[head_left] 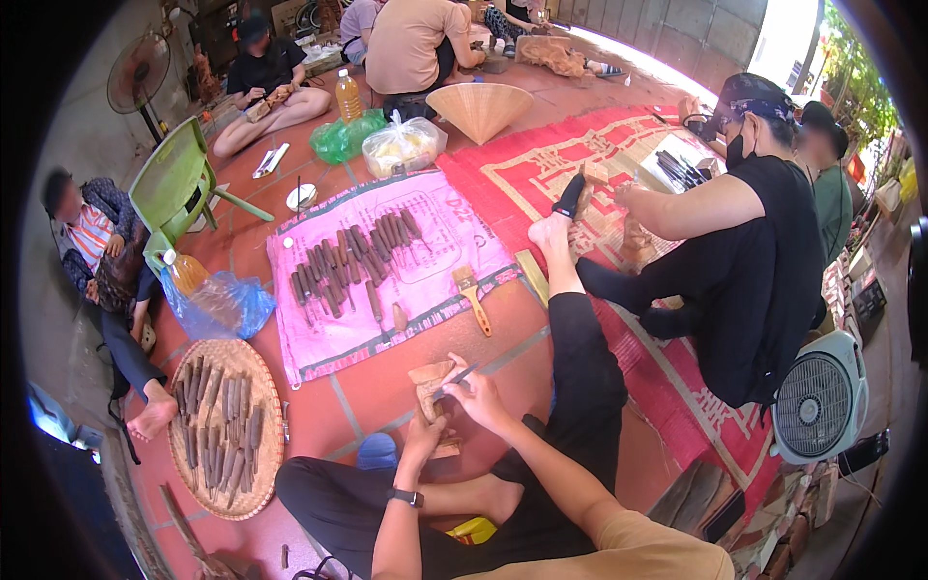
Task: The person sits on the floor and uses a small knife to carve a piece of wood held in their left hand. They rotate the wood and make precise cuts to shape it while other people work nearby.
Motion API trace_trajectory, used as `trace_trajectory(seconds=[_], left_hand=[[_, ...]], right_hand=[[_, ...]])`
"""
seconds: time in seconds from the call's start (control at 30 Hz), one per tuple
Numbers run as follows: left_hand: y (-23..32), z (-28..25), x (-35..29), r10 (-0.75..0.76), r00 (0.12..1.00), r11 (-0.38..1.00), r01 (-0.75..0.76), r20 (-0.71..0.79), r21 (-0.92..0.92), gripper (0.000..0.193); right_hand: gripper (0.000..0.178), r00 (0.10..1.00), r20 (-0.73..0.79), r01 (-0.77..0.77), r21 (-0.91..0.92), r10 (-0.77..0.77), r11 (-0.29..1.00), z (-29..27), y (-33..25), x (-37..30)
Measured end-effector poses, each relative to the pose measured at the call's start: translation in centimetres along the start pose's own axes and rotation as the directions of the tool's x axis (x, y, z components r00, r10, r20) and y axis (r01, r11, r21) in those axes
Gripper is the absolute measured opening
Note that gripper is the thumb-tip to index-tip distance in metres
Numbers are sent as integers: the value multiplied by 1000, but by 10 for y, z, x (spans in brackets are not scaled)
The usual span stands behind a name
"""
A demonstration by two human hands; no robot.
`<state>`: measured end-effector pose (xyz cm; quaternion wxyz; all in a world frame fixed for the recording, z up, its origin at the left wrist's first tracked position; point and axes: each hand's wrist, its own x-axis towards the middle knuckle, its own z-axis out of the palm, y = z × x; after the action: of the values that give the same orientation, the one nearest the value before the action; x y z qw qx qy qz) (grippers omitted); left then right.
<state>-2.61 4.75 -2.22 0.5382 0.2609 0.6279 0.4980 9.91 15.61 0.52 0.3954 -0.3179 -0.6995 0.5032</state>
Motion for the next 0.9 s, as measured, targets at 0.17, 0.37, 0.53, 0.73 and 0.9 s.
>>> trace_trajectory(seconds=[0.17, 0.37, 0.53, 0.73, 0.9], left_hand=[[-7, -3, 2, 15, 1000, 999, -15, 1, 43, 63], [-21, -7, 10, 42, 999, 999, -42, -1, -13, 60], [-15, -8, 8, -8, 1000, 1000, 8, 14, -3, 51], [-15, -7, 5, 26, 1000, 999, -26, -11, -20, 49], [-2, -1, 4, -6, 1000, 999, 6, -3, 42, 55]], right_hand=[[10, 995, 97, 16, -22, -14, 1000, -7, -2, -1], [13, 992, 88, -89, -57, 94, 994, -4, -19, -4], [10, 994, 89, -71, 84, 64, 994, -3, -4, 1], [12, 985, 156, -83, 36, 77, 996, -8, -22, -2], [14, 982, 104, -173, 144, 159, 974, -10, -10, 2]])
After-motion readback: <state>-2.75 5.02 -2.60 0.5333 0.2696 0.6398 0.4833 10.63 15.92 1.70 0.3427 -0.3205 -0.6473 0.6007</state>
